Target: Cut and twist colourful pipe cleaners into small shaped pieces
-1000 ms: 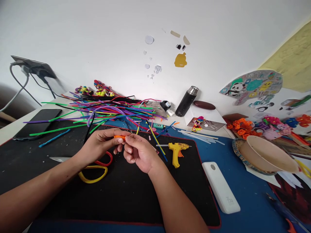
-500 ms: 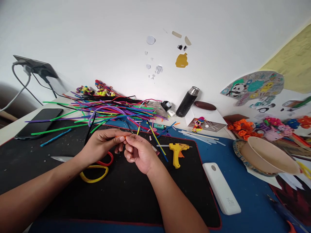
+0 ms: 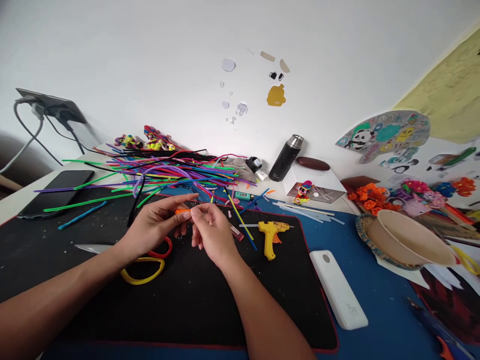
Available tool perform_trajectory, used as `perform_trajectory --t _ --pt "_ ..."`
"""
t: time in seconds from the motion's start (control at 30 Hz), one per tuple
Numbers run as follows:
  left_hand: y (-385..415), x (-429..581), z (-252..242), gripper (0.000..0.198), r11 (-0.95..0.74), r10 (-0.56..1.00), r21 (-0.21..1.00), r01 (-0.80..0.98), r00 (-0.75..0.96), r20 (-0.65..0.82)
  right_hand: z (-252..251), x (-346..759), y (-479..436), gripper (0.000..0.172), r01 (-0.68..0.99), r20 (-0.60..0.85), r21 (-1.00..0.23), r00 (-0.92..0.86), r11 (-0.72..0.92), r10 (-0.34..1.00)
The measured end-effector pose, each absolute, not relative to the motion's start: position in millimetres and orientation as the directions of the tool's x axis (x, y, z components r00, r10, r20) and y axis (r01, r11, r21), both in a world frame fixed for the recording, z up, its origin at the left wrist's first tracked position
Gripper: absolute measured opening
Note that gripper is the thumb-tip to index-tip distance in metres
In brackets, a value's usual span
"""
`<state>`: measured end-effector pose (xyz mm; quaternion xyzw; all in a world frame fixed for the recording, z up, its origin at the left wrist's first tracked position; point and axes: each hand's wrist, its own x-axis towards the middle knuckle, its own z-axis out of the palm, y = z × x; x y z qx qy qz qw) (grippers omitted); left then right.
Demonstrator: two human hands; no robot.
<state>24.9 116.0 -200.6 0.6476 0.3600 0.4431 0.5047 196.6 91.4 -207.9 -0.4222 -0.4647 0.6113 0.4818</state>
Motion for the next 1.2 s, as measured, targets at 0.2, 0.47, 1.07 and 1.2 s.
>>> perform_trajectory --t 0.2,0.47,1.07,1.2 --pt "113 22 -203 0.041 -0.494 0.853 0.801 0.338 0.366 0.372 -208 196 89 0.040 -0.095 -0.024 -0.995 -0.126 -0.037 0.992" --pt "119 17 -210 0.040 -0.689 0.725 0.521 0.504 0.463 0.510 -212 197 93 0.036 -0.172 -0.071 -0.980 -0.144 -0.096 0.987" --pt "121 17 -210 0.022 -0.655 0.756 0.602 0.457 0.414 0.508 -212 199 95 0.039 -0.251 -0.128 -0.955 -0.139 -0.160 0.982" --pt "125 15 -213 0.025 -0.704 0.709 0.511 0.493 0.441 0.551 -215 199 96 0.035 -0.180 -0.091 -0.977 -0.132 -0.114 0.987"
